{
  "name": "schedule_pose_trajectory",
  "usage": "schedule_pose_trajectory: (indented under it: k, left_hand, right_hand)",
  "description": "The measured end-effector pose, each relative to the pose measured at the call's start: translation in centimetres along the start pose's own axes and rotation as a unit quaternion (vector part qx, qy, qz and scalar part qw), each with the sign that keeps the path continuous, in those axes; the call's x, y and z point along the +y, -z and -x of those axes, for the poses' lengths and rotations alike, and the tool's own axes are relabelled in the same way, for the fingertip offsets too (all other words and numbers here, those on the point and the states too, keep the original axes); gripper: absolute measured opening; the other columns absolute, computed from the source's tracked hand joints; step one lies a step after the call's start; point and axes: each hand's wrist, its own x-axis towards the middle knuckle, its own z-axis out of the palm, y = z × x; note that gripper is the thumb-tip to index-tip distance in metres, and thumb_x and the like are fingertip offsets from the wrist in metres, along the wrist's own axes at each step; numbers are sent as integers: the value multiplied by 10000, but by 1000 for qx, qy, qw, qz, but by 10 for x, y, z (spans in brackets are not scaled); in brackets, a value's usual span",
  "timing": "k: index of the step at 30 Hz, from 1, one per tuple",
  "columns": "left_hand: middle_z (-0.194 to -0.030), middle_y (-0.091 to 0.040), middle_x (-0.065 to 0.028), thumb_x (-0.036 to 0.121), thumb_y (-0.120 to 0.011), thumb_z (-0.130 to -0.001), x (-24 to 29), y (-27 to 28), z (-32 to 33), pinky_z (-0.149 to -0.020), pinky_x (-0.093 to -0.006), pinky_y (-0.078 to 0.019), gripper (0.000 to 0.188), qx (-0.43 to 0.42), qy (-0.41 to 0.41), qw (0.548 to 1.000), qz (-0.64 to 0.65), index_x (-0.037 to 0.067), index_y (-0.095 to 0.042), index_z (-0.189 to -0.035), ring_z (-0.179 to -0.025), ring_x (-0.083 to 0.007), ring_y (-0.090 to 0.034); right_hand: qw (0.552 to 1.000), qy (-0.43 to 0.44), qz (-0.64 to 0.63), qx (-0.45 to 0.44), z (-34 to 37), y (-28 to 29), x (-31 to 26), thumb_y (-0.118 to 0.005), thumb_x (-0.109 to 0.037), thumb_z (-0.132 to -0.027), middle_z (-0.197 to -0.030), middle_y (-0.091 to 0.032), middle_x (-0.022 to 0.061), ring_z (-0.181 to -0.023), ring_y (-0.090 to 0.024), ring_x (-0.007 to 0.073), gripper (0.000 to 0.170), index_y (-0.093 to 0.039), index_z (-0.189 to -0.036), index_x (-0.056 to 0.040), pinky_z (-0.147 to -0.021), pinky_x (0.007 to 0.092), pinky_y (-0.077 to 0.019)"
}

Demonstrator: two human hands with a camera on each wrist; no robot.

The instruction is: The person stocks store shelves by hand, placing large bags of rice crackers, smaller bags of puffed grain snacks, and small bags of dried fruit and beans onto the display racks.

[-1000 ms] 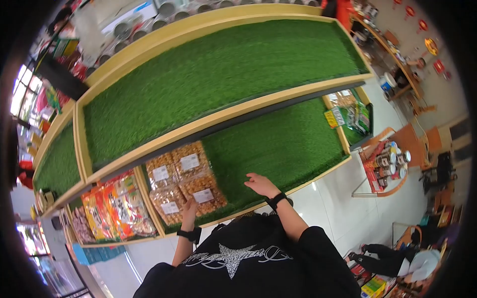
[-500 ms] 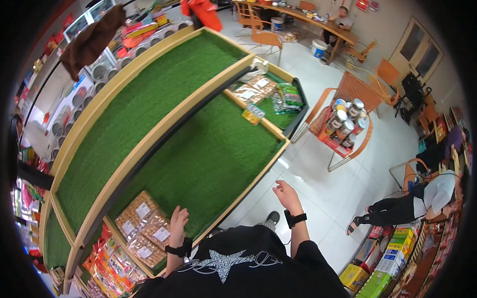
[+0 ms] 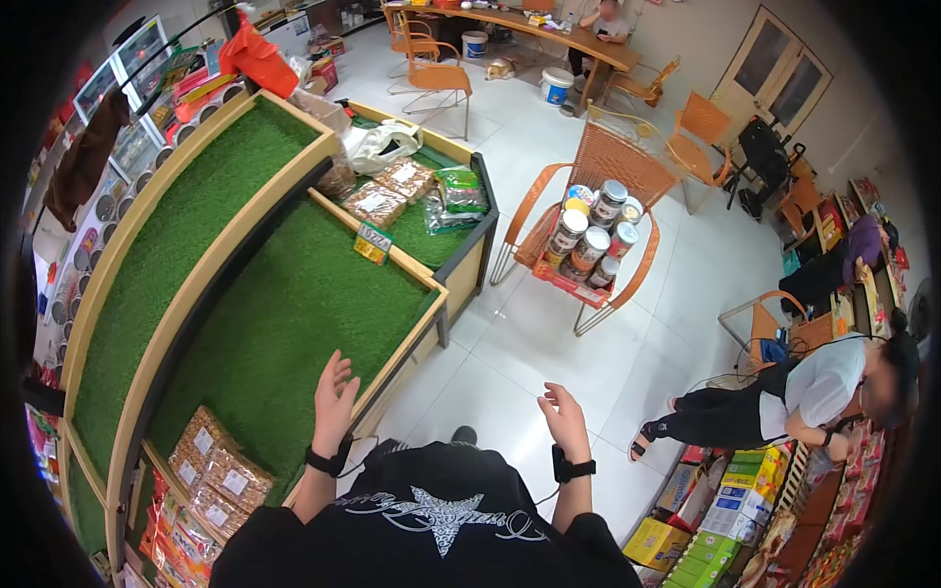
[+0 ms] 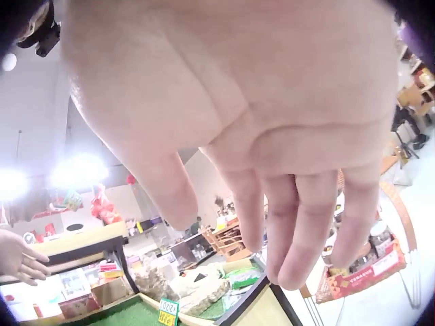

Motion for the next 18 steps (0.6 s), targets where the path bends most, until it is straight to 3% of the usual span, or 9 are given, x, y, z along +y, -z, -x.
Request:
schedule_pose_trajectory:
  k: [2, 4, 6, 9, 16, 18]
  left_hand:
    - [-1132, -464, -164, 94, -553, -764, 17, -21, -6, -876, -334, -371, 550, -52, -78, 988, -121, 14, -321, -1256, -1027, -255, -471]
    - [-1121, -462, -175, 109, -554, -757, 29, -38, -10, -875, -340, -368, 524, -72, -87, 984, -136, 3, -353, -1229, -1030, -279, -465]
    - [-1114, -461, -175, 120, -546, -760, 31, -53, -20, -877, -343, -365, 480, -107, -151, 962, -199, 0, -391, -1198, -1028, -295, -459]
    - [-1100, -465, -166, 135, -550, -753, 41, -71, -34, -879, -345, -362, 433, -123, -154, 958, -209, 3, -439, -1150, -1031, -305, -452]
    - [-1092, -472, -152, 139, -556, -750, 55, -97, -88, -854, -340, -384, 400, -116, -205, 948, -212, 22, -468, -1122, -1002, -299, -473]
    - [-1083, -478, -153, 142, -556, -753, 57, -100, -112, -854, -341, -383, 392, -112, -208, 950, -206, 14, -474, -1114, -1004, -296, -473]
  right_hand:
    - [999, -18, -39, 14, 2, 11, 12, -543, -178, -775, -953, -579, 157, -852, -570, 237, 333, -511, -1069, -26, -738, 313, -444]
    - [996, -35, -61, 53, 5, 18, 25, -538, -163, -782, -939, -581, 152, -845, -570, 231, 317, -511, -1066, -24, -732, 307, -442]
    - [995, -36, -63, 67, 8, 19, 36, -540, -160, -784, -925, -585, 148, -833, -569, 220, 313, -511, -1064, -22, -730, 300, -440]
    - [993, -49, -97, 52, 8, 17, 34, -538, -154, -806, -867, -578, 90, -798, -539, 140, 294, -512, -1065, -17, -722, 248, -429]
    - [995, -68, -42, 53, -45, 25, 24, -545, -159, -791, -884, -590, 118, -796, -560, 174, 309, -512, -1065, -18, -711, 268, -439]
    - [997, -58, -26, 52, -71, 29, 10, -551, -179, -771, -936, -583, 170, -839, -577, 248, 335, -517, -1060, -13, -742, 314, -445]
